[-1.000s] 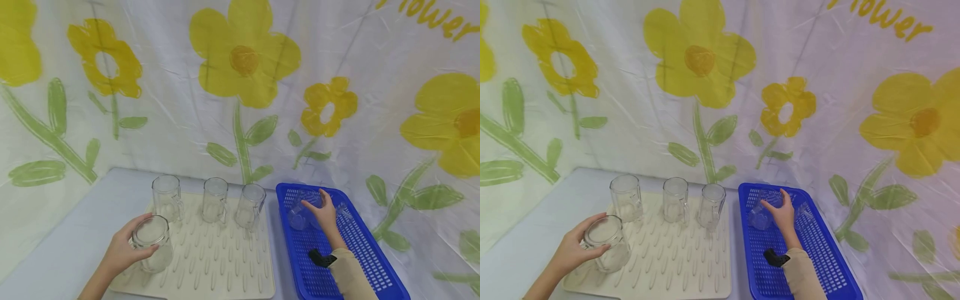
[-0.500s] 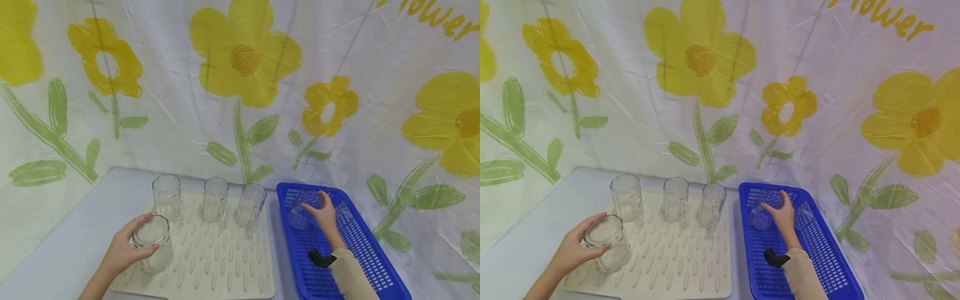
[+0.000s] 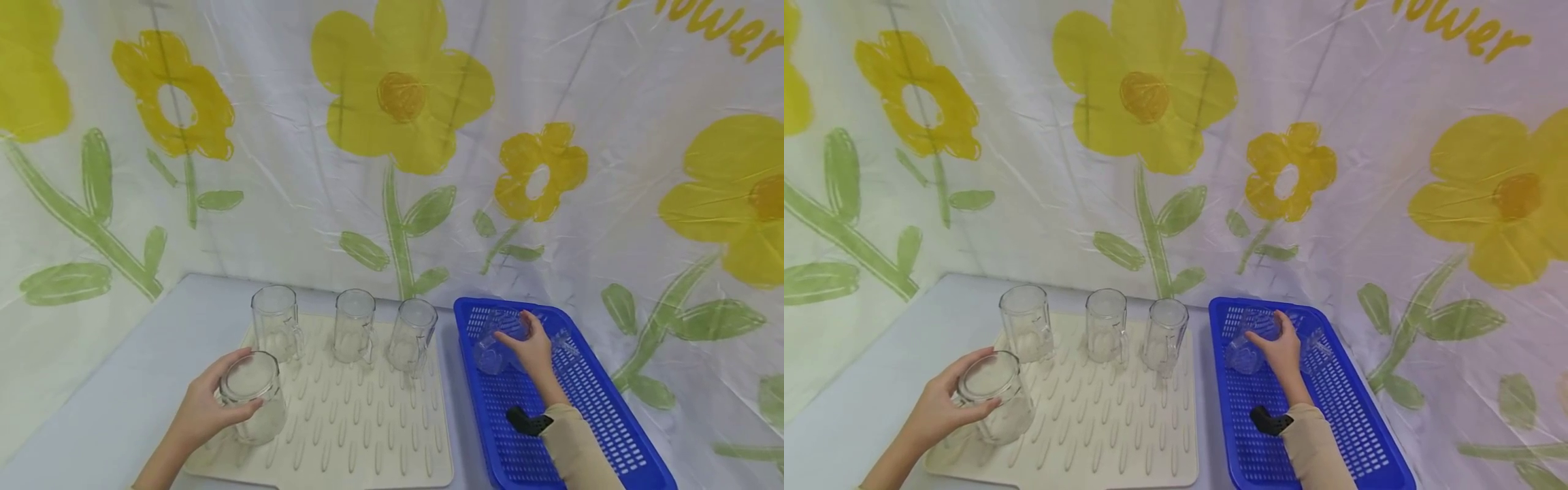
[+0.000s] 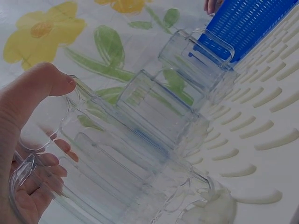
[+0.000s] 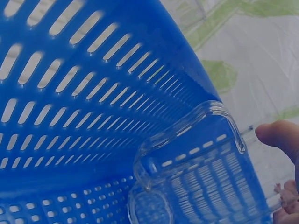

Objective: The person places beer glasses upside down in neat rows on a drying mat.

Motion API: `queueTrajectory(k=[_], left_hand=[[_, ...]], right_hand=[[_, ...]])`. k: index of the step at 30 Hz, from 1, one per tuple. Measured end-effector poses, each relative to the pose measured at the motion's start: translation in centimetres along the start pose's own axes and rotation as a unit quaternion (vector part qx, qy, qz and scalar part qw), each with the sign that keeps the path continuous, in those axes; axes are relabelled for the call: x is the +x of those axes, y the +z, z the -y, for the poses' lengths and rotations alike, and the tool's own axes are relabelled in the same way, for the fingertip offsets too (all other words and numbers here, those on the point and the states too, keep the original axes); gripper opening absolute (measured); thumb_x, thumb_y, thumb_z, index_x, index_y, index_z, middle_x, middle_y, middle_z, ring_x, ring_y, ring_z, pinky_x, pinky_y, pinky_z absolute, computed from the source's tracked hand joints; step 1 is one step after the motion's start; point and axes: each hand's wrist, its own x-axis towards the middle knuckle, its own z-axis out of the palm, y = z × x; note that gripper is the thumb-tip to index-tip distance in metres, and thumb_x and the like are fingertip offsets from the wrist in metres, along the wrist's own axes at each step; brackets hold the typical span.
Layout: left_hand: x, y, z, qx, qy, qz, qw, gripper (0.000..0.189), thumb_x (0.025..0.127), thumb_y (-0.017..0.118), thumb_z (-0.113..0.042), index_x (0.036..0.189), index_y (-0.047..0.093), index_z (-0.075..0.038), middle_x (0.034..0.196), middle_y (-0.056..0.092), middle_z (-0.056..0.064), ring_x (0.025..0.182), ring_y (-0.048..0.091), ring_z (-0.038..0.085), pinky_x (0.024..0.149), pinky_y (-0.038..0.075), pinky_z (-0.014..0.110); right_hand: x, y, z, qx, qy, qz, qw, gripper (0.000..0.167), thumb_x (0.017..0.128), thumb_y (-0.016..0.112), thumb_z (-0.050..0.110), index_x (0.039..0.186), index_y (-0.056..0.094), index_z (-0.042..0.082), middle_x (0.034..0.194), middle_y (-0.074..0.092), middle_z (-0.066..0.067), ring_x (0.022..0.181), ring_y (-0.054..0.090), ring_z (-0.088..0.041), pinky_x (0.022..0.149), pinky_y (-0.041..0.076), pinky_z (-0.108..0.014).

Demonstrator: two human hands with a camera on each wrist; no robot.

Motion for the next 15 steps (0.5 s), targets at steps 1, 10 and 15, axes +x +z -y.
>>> queueTrajectory(k=[1,10,15], left_hand=[[-0.1,0.0,0.0,-0.001,0.001,-0.001,1.0,0.072,0.057,0.081,-0.001,0.122,0.049,0.001,0.114,0.055,0.006,0.109,0.037,-0.008,0.087,0.027,0.005],[-0.1,0.2,0.0,0.011,0.003,-0.007,0.9999,0.074,0.056,0.083,-0.004,0.122,0.049,-0.001,0.113,0.055,0.012,0.107,0.038,-0.007,0.085,0.027,0.005],[-0.1,0.0,0.0,0.011,0.002,-0.006,0.9999,0.073,0.058,0.082,-0.005,0.122,0.049,-0.002,0.113,0.055,0.012,0.108,0.038,-0.007,0.086,0.027,0.005]], right_hand=[[0.1,0.0,0.1,-0.004,0.003,0.002,1.0,0.083,0.073,0.075,0.022,0.135,0.028,-0.007,0.136,0.031,-0.025,0.125,0.027,-0.037,0.1,0.025,-0.043],[1.3,0.3,-3.3,-0.025,-0.003,-0.01,0.9996,0.083,0.074,0.074,0.027,0.137,0.028,0.001,0.137,0.033,-0.02,0.124,0.03,-0.032,0.099,0.029,-0.039],[2.2,0.9,-6.6,-0.001,-0.039,-0.027,0.9989,0.08,0.071,0.075,0.032,0.135,0.035,0.006,0.134,0.039,-0.014,0.122,0.035,-0.027,0.096,0.034,-0.035]])
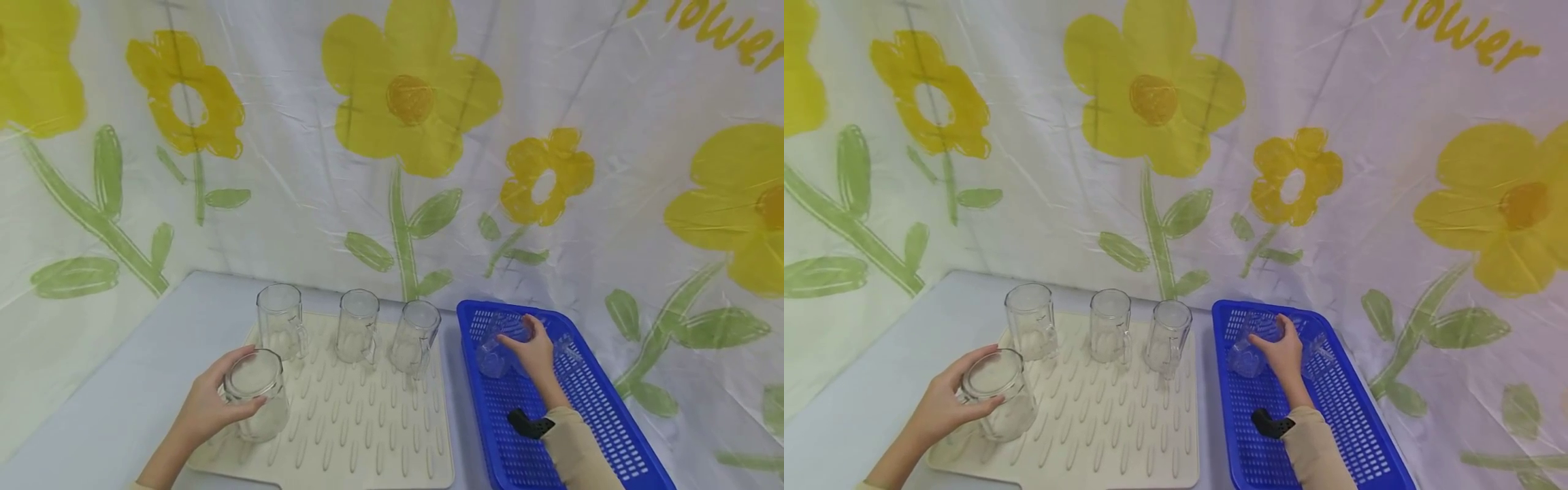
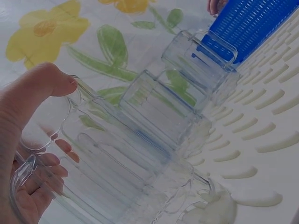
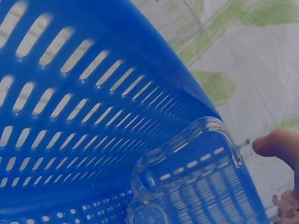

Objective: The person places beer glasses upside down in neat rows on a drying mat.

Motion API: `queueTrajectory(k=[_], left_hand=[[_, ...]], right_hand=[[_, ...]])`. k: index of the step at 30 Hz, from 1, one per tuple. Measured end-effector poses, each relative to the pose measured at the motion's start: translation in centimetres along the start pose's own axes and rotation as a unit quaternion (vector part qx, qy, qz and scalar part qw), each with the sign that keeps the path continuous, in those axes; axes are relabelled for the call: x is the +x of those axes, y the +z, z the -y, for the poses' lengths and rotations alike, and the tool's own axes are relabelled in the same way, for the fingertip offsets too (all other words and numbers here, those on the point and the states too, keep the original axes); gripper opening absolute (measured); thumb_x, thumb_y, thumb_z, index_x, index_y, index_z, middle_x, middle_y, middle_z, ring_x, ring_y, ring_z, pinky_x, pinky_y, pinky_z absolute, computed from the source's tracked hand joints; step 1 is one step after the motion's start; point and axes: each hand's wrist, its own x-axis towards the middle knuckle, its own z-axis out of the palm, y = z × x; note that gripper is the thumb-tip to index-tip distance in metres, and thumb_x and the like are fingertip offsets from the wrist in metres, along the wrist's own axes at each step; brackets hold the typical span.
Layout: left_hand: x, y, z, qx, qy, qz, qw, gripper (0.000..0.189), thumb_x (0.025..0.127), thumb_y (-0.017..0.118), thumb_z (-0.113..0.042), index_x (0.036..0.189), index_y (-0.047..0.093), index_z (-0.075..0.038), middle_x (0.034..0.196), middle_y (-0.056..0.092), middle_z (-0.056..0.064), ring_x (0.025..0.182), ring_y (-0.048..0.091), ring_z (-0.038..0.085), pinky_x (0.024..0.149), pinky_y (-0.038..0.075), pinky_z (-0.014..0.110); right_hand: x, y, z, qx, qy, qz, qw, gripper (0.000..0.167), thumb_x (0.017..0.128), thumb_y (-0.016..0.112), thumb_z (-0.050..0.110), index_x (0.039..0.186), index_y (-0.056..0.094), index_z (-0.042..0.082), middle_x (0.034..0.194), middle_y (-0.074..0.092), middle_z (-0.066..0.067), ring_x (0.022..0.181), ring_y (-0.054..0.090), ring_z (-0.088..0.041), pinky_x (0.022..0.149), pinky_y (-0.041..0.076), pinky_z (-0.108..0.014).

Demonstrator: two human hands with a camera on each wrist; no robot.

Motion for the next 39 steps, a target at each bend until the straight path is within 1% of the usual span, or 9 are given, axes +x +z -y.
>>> queueTrajectory(k=[2,5,13,17,24,27,32,35,39], left_hand=[[0.0,0.1,0.0,-0.005,-0.001,0.004,1.0,0.073,0.059,0.082,-0.005,0.123,0.049,-0.002,0.114,0.055,0.013,0.108,0.038,-0.007,0.086,0.026,0.005],[0.0,0.2,0.1,-0.008,-0.007,0.01,0.9999,0.073,0.059,0.082,-0.007,0.124,0.048,-0.002,0.116,0.054,0.014,0.109,0.036,-0.008,0.086,0.026,0.005],[0.0,0.4,0.2,-0.015,0.008,-0.002,0.9999,0.075,0.056,0.082,-0.002,0.123,0.049,-0.001,0.116,0.054,0.015,0.11,0.036,-0.008,0.086,0.026,0.005],[0.0,0.4,0.2,-0.012,0.011,-0.005,0.9999,0.075,0.055,0.083,-0.002,0.123,0.049,0.0,0.115,0.054,0.015,0.109,0.037,-0.008,0.087,0.026,0.005],[-0.2,0.1,0.2,-0.001,-0.006,0.0,1.0,0.074,0.058,0.082,-0.005,0.124,0.049,-0.002,0.116,0.054,0.011,0.11,0.036,-0.008,0.086,0.026,0.005],[-0.3,0.0,0.2,0.0,-0.01,0.0,0.9999,0.074,0.059,0.082,-0.006,0.124,0.049,-0.004,0.116,0.054,0.008,0.11,0.035,-0.008,0.086,0.026,0.005],[-0.3,0.0,0.2,0.0,-0.007,-0.001,1.0,0.073,0.059,0.082,-0.005,0.123,0.048,-0.002,0.116,0.055,0.009,0.11,0.036,-0.008,0.086,0.026,0.005],[-0.1,0.0,0.2,-0.003,-0.002,-0.001,1.0,0.073,0.059,0.082,-0.004,0.123,0.048,0.0,0.116,0.055,0.008,0.11,0.036,-0.008,0.087,0.026,0.006],[0.0,0.1,0.3,-0.004,0.0,-0.001,1.0,0.073,0.057,0.081,-0.002,0.122,0.048,0.001,0.116,0.055,0.006,0.111,0.036,-0.008,0.087,0.026,0.006]], right_hand=[[0.3,0.2,-1.4,-0.019,-0.001,-0.013,0.9997,0.08,0.07,0.075,0.037,0.134,0.038,0.008,0.132,0.042,-0.011,0.119,0.039,-0.025,0.093,0.037,-0.035],[-0.1,0.2,-1.1,-0.048,0.016,-0.031,0.9983,0.08,0.068,0.076,0.039,0.133,0.039,0.009,0.13,0.044,-0.011,0.118,0.04,-0.025,0.092,0.039,-0.037],[-2.1,-0.7,7.5,-0.034,-0.011,-0.057,0.9977,0.076,0.068,0.078,0.018,0.128,0.038,-0.007,0.125,0.043,-0.027,0.113,0.039,-0.041,0.088,0.035,-0.052],[-1.7,-0.4,6.4,-0.006,-0.032,-0.105,0.9939,0.07,0.067,0.079,0.023,0.123,0.044,0.001,0.121,0.047,-0.019,0.115,0.041,-0.032,0.094,0.035,-0.039],[-2.3,-0.5,8.6,0.017,-0.058,-0.153,0.9864,0.069,0.066,0.077,0.015,0.118,0.04,-0.011,0.113,0.042,-0.025,0.107,0.039,-0.041,0.09,0.034,-0.049],[-1.8,-0.2,7.3,0.044,-0.065,-0.166,0.983,0.07,0.064,0.079,0.017,0.12,0.043,-0.005,0.115,0.042,-0.019,0.111,0.038,-0.034,0.095,0.033,-0.038],[-1.7,-0.3,7.2,0.071,-0.074,-0.171,0.98,0.071,0.064,0.08,0.018,0.121,0.043,-0.002,0.117,0.043,-0.016,0.113,0.038,-0.03,0.097,0.032,-0.029],[-2.5,-1.3,10.8,0.05,-0.069,-0.16,0.9835,0.071,0.065,0.078,0.009,0.122,0.04,-0.01,0.115,0.043,-0.023,0.108,0.039,-0.035,0.094,0.035,-0.036],[-3.0,-2.2,12.8,0.044,-0.057,-0.152,0.9857,0.072,0.063,0.078,0.001,0.124,0.04,-0.01,0.117,0.045,-0.021,0.107,0.042,-0.029,0.092,0.038,-0.034]])
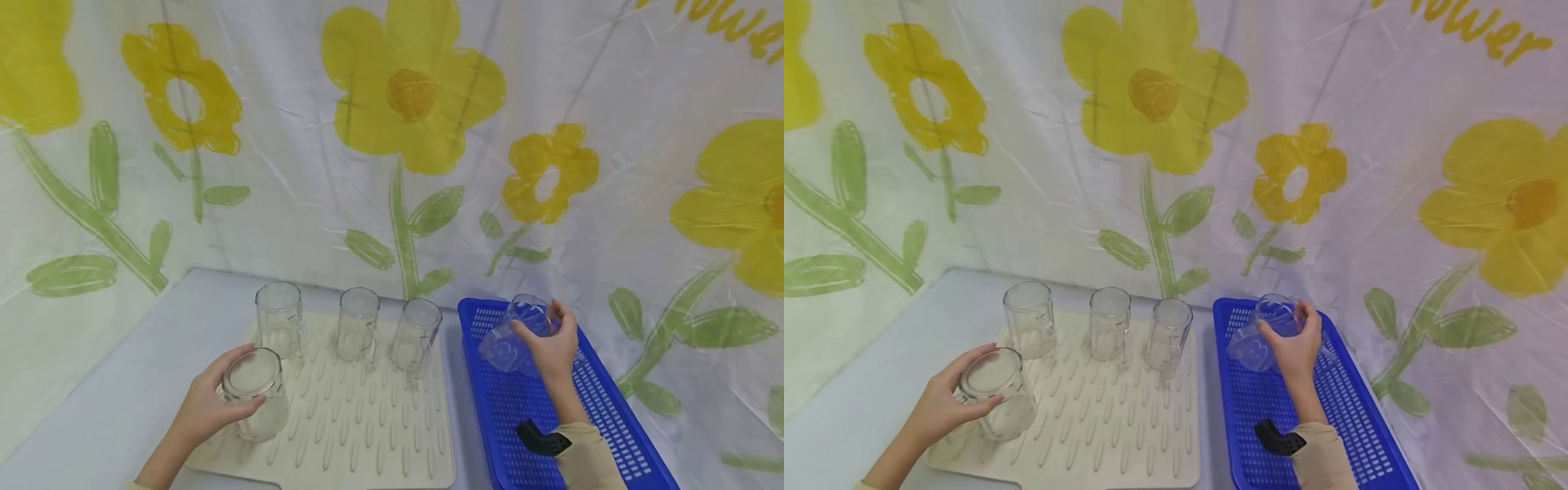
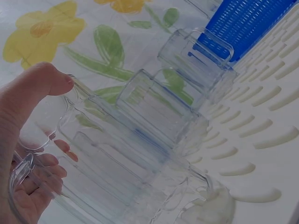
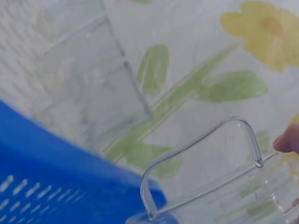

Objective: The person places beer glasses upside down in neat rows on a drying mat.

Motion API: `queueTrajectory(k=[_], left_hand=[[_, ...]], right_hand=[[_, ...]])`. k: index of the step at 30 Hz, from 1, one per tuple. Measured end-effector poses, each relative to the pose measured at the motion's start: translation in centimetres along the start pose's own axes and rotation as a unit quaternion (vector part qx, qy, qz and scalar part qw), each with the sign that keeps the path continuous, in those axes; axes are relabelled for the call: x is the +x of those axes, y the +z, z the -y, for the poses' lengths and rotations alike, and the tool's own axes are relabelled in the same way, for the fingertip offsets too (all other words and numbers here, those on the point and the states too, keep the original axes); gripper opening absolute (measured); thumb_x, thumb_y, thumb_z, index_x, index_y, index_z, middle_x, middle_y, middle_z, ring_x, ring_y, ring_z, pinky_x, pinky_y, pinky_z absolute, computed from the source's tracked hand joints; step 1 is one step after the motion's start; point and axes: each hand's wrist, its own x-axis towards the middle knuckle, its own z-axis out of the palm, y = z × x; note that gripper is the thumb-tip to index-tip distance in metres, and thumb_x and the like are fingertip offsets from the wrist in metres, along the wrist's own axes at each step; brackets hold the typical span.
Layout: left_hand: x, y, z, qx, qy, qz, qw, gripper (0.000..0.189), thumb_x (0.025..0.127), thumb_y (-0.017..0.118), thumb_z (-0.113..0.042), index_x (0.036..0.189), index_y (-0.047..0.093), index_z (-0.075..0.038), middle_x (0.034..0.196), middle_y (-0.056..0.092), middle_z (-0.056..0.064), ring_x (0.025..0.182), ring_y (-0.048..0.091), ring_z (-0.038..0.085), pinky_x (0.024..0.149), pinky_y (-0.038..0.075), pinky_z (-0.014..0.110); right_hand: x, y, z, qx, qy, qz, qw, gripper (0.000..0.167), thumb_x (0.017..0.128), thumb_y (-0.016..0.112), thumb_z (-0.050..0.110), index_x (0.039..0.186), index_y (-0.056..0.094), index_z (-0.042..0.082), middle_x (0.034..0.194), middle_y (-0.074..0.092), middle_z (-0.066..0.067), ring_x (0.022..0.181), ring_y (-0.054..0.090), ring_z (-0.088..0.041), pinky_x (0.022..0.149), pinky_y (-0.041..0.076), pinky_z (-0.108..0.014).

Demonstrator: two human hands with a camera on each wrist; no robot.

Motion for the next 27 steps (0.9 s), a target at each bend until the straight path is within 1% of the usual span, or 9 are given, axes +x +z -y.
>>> queueTrajectory(k=[3,7,10,12,16,19,21,23,27], left_hand=[[0.1,-0.1,-0.1,0.002,-0.002,0.002,1.0,0.073,0.056,0.082,-0.002,0.122,0.048,0.002,0.115,0.055,0.008,0.11,0.036,-0.008,0.087,0.027,0.006],[0.1,0.0,-0.3,0.006,-0.004,0.005,1.0,0.073,0.057,0.082,-0.003,0.122,0.048,0.002,0.115,0.054,0.014,0.11,0.036,-0.009,0.086,0.026,0.005],[0.1,0.0,-0.4,0.009,-0.003,0.006,0.9999,0.073,0.057,0.082,-0.003,0.122,0.048,0.001,0.115,0.054,0.015,0.11,0.036,-0.008,0.086,0.027,0.005],[0.1,0.0,-0.4,0.008,0.0,0.006,0.9999,0.073,0.057,0.082,-0.003,0.123,0.048,-0.001,0.115,0.054,0.014,0.11,0.036,-0.008,0.086,0.027,0.006],[0.1,-0.1,-0.3,0.005,0.003,0.006,1.0,0.073,0.057,0.082,-0.002,0.122,0.048,0.0,0.115,0.055,0.008,0.11,0.037,-0.007,0.086,0.028,0.006],[0.1,0.1,-0.5,-0.003,0.004,0.005,1.0,0.074,0.056,0.082,-0.001,0.122,0.049,0.0,0.115,0.055,0.009,0.109,0.038,-0.006,0.086,0.028,0.006],[0.1,0.2,-0.6,-0.003,0.003,0.007,1.0,0.075,0.056,0.082,-0.001,0.123,0.049,0.0,0.115,0.054,0.011,0.109,0.038,-0.006,0.086,0.028,0.006],[0.1,0.3,-0.7,-0.001,0.001,0.008,1.0,0.075,0.056,0.082,-0.002,0.123,0.048,0.0,0.115,0.054,0.015,0.109,0.038,-0.006,0.085,0.027,0.005],[0.0,0.2,-0.7,0.014,0.004,0.012,0.9998,0.076,0.057,0.083,-0.004,0.124,0.048,-0.001,0.117,0.053,0.015,0.11,0.035,-0.008,0.087,0.026,0.005]], right_hand=[[-0.2,-0.4,1.3,0.011,-0.004,0.011,0.9999,0.074,0.064,0.077,-0.003,0.127,0.039,-0.006,0.12,0.045,-0.018,0.108,0.042,-0.028,0.091,0.039,-0.031],[-0.7,-0.7,2.8,0.032,-0.051,0.034,0.9976,0.077,0.063,0.076,-0.008,0.13,0.037,-0.005,0.123,0.042,-0.014,0.11,0.04,-0.025,0.091,0.038,-0.027],[-1.2,-0.6,4.0,0.056,-0.095,0.051,0.9927,0.077,0.061,0.074,-0.013,0.128,0.037,-0.007,0.122,0.042,-0.013,0.11,0.04,-0.02,0.09,0.037,-0.024],[-1.5,-0.5,4.5,0.078,-0.116,0.061,0.9883,0.076,0.059,0.073,-0.016,0.127,0.037,-0.009,0.121,0.042,-0.014,0.11,0.041,-0.02,0.09,0.037,-0.023],[-2.3,-0.1,5.7,0.117,-0.136,0.09,0.9797,0.075,0.057,0.07,-0.021,0.123,0.037,-0.013,0.119,0.043,-0.02,0.109,0.043,-0.026,0.09,0.038,-0.021],[-3.0,0.1,6.3,0.144,-0.146,0.12,0.9713,0.073,0.056,0.068,-0.024,0.121,0.037,-0.016,0.117,0.042,-0.025,0.108,0.044,-0.025,0.089,0.039,-0.021],[-3.4,0.2,6.6,0.168,-0.155,0.142,0.9632,0.072,0.055,0.066,-0.027,0.12,0.037,-0.018,0.116,0.042,-0.028,0.107,0.044,-0.024,0.089,0.039,-0.021],[-4.0,0.5,6.9,0.191,-0.165,0.165,0.9535,0.072,0.055,0.065,-0.028,0.12,0.036,-0.018,0.116,0.042,-0.027,0.108,0.043,-0.025,0.09,0.039,-0.023],[-5.3,1.1,7.6,0.23,-0.174,0.208,0.9347,0.072,0.055,0.065,-0.028,0.12,0.036,-0.018,0.117,0.043,-0.021,0.111,0.042,-0.025,0.092,0.038,-0.025]])
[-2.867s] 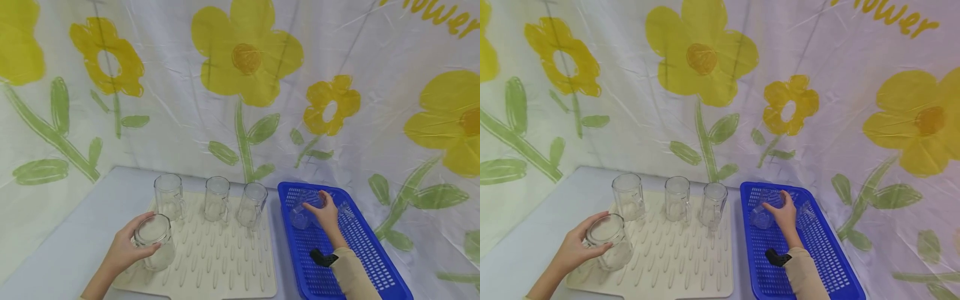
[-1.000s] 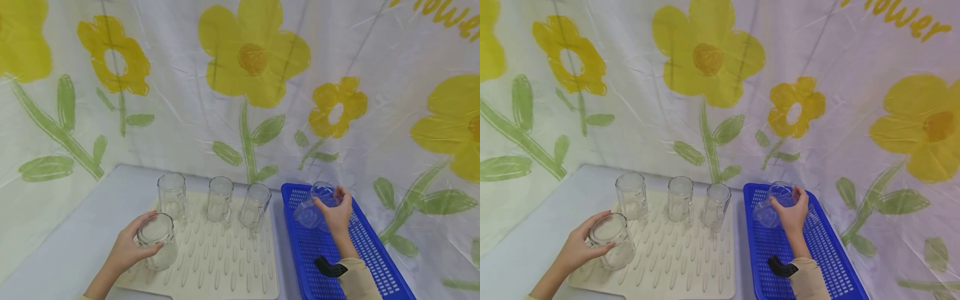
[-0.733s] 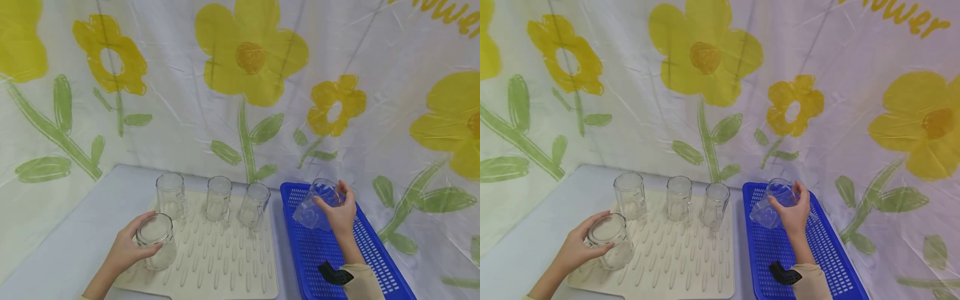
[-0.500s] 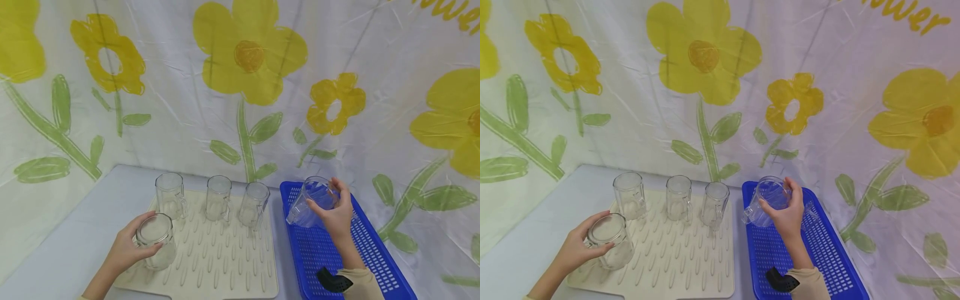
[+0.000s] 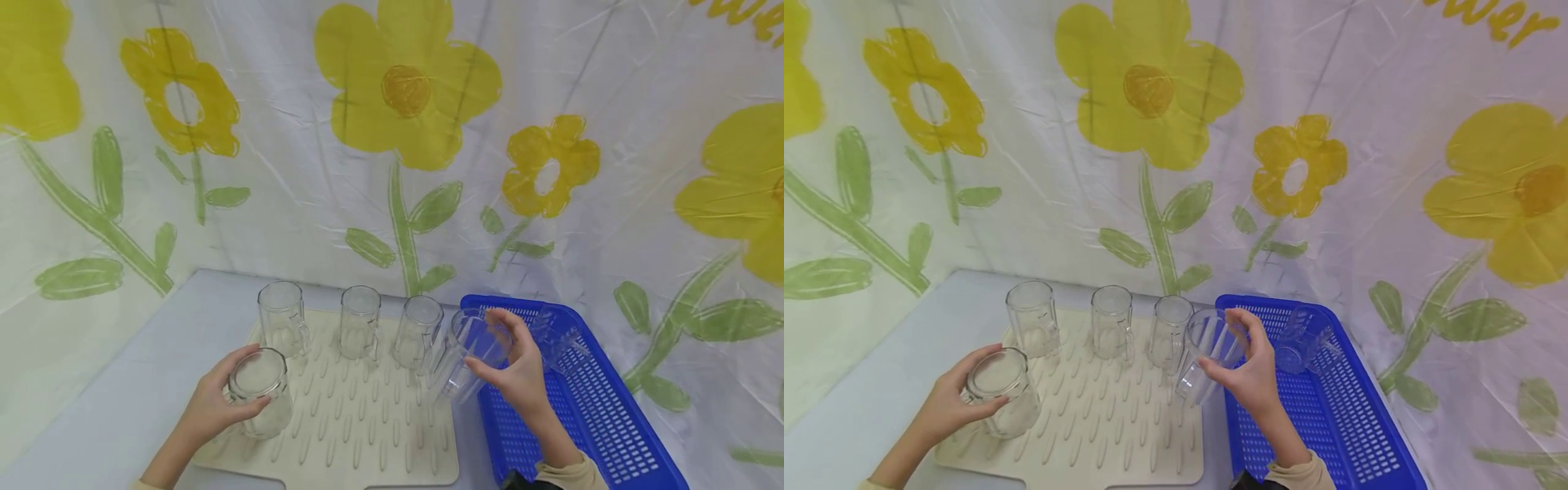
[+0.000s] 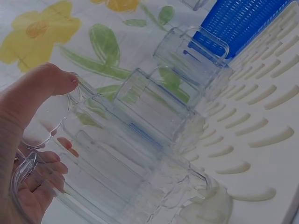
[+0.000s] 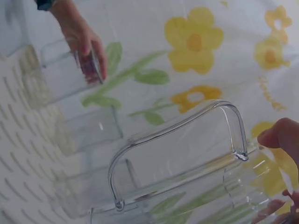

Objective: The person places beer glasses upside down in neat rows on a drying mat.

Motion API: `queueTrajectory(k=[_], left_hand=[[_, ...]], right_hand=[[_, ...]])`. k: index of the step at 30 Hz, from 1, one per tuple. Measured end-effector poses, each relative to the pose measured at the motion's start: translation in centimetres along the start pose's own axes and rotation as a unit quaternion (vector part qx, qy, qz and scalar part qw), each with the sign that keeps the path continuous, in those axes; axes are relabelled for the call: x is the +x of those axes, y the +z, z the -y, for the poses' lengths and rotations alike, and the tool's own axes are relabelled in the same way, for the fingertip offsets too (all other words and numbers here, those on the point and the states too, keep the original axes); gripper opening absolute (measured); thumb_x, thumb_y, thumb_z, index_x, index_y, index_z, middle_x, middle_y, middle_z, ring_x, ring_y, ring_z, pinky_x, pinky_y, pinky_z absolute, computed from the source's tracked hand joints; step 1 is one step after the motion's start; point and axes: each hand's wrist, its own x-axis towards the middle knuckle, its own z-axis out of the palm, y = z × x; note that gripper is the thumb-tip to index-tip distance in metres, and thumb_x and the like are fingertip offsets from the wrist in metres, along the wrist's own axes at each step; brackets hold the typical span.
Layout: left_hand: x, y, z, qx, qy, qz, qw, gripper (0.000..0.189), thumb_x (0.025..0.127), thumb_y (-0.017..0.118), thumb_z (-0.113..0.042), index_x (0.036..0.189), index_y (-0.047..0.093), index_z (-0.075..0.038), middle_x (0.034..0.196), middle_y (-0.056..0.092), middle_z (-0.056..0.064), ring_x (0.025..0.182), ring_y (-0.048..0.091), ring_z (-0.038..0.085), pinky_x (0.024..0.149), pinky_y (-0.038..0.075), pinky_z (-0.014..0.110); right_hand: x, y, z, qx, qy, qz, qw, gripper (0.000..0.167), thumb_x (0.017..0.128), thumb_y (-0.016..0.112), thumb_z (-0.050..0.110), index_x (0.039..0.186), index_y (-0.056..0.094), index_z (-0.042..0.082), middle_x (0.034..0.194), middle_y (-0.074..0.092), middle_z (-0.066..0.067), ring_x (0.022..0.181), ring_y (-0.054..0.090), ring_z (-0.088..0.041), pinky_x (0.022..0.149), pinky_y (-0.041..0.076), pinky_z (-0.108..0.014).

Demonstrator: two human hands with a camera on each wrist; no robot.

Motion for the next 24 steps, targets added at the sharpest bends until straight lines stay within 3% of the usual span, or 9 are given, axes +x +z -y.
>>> queueTrajectory(k=[6,12,17,19,21,24], left_hand=[[-0.1,-0.3,-0.2,0.02,-0.022,0.012,0.9995,0.077,0.06,0.082,-0.01,0.127,0.045,-0.004,0.123,0.05,0.014,0.113,0.031,-0.008,0.086,0.025,0.006],[-0.2,-0.5,-0.7,0.046,-0.05,0.029,0.9973,0.079,0.06,0.083,-0.016,0.128,0.044,-0.004,0.122,0.051,0.013,0.115,0.037,0.009,0.089,0.035,0.025],[-0.2,-0.8,-0.8,0.047,-0.045,0.033,0.9973,0.08,0.06,0.083,-0.016,0.127,0.044,-0.002,0.121,0.052,0.013,0.115,0.038,0.012,0.089,0.034,0.02],[-0.1,-1.0,-0.8,0.042,-0.048,0.04,0.9972,0.08,0.06,0.083,-0.015,0.128,0.043,-0.001,0.121,0.051,0.014,0.116,0.038,0.017,0.09,0.035,0.026],[0.0,-1.2,-0.9,0.034,-0.049,0.05,0.997,0.079,0.062,0.082,-0.015,0.128,0.041,0.0,0.122,0.049,0.017,0.117,0.038,0.028,0.091,0.036,0.041],[0.3,-1.3,-1.1,0.02,-0.048,0.066,0.9965,0.079,0.063,0.081,-0.015,0.128,0.039,0.003,0.124,0.046,0.021,0.115,0.036,0.041,0.085,0.033,0.059]], right_hand=[[-1.1,1.8,0.3,0.067,-0.011,0.051,0.9964,0.075,0.054,0.066,-0.026,0.121,0.033,-0.02,0.12,0.039,-0.024,0.113,0.041,-0.023,0.095,0.035,-0.027],[-1.9,2.3,0.1,0.081,-0.002,0.07,0.9942,0.077,0.052,0.069,-0.024,0.121,0.034,-0.02,0.121,0.042,-0.016,0.112,0.041,-0.022,0.095,0.034,-0.027],[-2.3,2.7,0.1,0.093,-0.004,0.078,0.9926,0.078,0.052,0.071,-0.021,0.12,0.034,-0.021,0.118,0.042,-0.022,0.112,0.041,-0.022,0.096,0.033,-0.028],[-2.3,2.8,0.1,0.095,-0.003,0.081,0.9922,0.077,0.052,0.071,-0.021,0.12,0.034,-0.021,0.118,0.042,-0.024,0.112,0.041,-0.023,0.096,0.033,-0.029],[-2.3,2.9,0.2,0.096,-0.001,0.082,0.9921,0.077,0.053,0.07,-0.021,0.121,0.034,-0.021,0.118,0.042,-0.023,0.112,0.041,-0.023,0.096,0.034,-0.029],[-2.4,2.9,0.3,0.091,0.006,0.082,0.9924,0.077,0.054,0.07,-0.021,0.122,0.034,-0.02,0.12,0.041,-0.02,0.112,0.04,-0.023,0.096,0.033,-0.028]])
